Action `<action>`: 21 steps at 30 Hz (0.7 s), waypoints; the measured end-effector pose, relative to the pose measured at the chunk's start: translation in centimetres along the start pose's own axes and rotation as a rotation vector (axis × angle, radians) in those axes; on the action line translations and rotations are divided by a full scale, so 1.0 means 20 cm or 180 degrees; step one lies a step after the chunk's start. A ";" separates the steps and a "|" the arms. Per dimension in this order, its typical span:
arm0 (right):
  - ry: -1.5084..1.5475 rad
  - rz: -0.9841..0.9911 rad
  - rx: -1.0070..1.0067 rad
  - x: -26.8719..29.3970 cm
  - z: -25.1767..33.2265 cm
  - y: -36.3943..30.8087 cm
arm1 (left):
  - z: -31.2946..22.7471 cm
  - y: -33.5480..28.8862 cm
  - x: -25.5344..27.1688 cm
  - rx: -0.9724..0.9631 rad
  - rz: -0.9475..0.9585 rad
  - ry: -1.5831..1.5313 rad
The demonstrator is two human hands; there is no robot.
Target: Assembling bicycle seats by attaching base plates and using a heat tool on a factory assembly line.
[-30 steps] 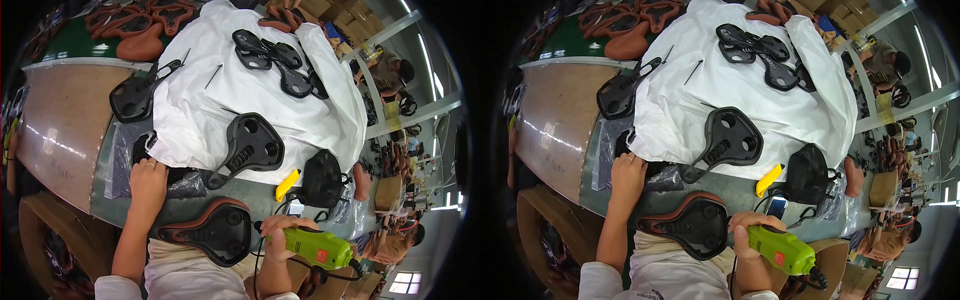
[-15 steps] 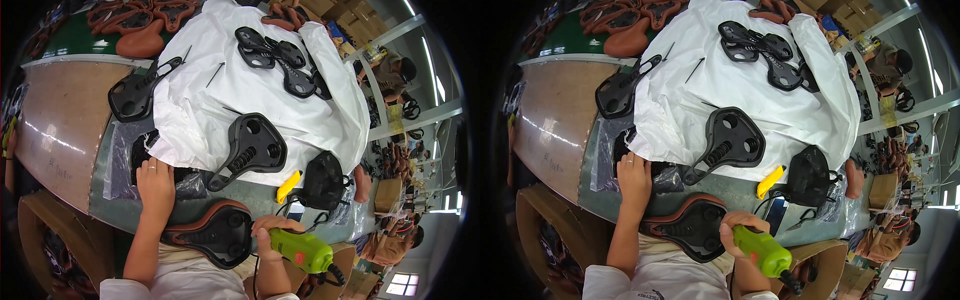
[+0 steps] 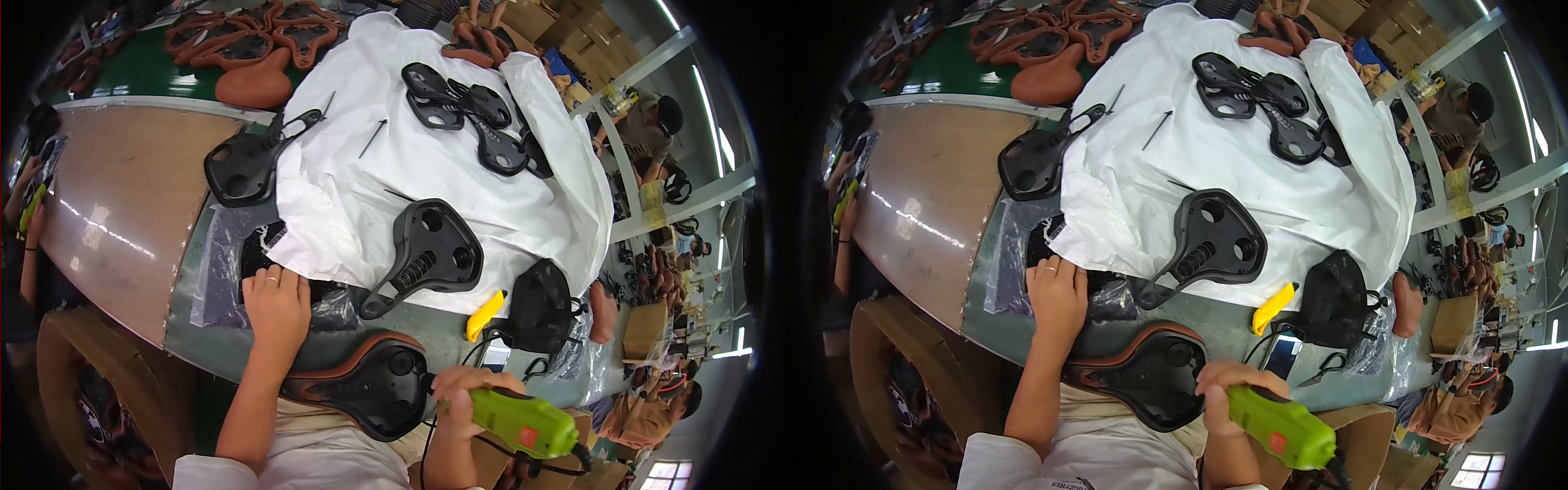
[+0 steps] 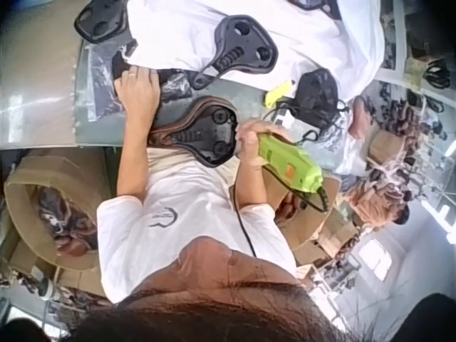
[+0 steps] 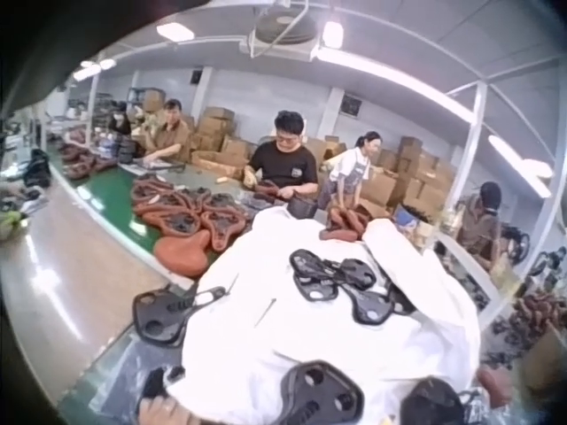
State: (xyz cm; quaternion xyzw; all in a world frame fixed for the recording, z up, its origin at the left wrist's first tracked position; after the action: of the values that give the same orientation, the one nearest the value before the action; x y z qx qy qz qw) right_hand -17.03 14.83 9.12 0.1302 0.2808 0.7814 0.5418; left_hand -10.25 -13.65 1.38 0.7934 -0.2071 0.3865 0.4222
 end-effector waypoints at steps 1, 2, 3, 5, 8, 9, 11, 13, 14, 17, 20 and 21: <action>0.0155 -0.0009 0.0065 0.00 0.04 0.00 | -0.01 -0.01 -0.03 -0.0022 0.0126 -0.0209; 0.0381 0.0014 0.0113 -0.03 0.06 0.01 | 0.01 0.00 0.00 -0.0008 0.0232 -0.0350; 0.0316 0.0176 -0.0049 -0.06 0.04 0.01 | 0.02 -0.02 0.04 -0.0172 0.0352 -0.0417; 0.0245 0.0033 -0.0147 0.00 0.00 -0.04 | -0.12 -0.04 0.11 -0.0432 0.0597 -0.0964; 0.0612 0.0086 -0.0052 -0.04 0.00 -0.03 | -0.29 -0.19 0.24 -0.0922 0.1061 -0.1963; 0.0785 0.0167 0.0056 -0.09 0.04 -0.02 | -0.35 -0.25 0.25 -0.1200 0.1260 -0.2116; 0.0920 0.0276 0.0093 -0.24 0.14 0.10 | -0.45 -0.32 0.24 -0.1553 0.1227 -0.2000; 0.0942 0.0246 0.0012 -0.17 0.12 0.04 | -0.52 -0.36 0.24 -0.2030 0.1199 -0.1846; 0.1117 0.0358 -0.0080 -0.21 0.08 0.00 | -0.47 -0.36 0.26 -0.1959 0.1149 -0.1774; 0.1280 0.0416 -0.0245 -0.25 0.06 -0.01 | -0.44 -0.35 0.29 -0.1954 0.1021 -0.1678; 0.1244 0.0264 -0.0304 -0.23 0.06 -0.01 | -0.45 -0.35 0.29 -0.2189 0.0944 -0.1643; 0.1249 0.0272 -0.0306 -0.23 0.06 -0.01 | -0.45 -0.35 0.29 -0.2188 0.1018 -0.1626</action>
State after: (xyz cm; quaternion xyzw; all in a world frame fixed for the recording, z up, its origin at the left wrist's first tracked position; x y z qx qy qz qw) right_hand -14.55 10.98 10.46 -0.0387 0.3376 0.8266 0.4486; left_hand -6.08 -2.35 5.51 0.6351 -0.5407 0.1477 0.5314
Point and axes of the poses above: each hand's wrist, its own y-axis towards the middle knuckle, its own x-axis out of the back of the hand, z = x × y, the point moved 8 cm from there along y, towards the middle knuckle, and after that the axes turned 3 degrees about x, right-handed, at the moved point
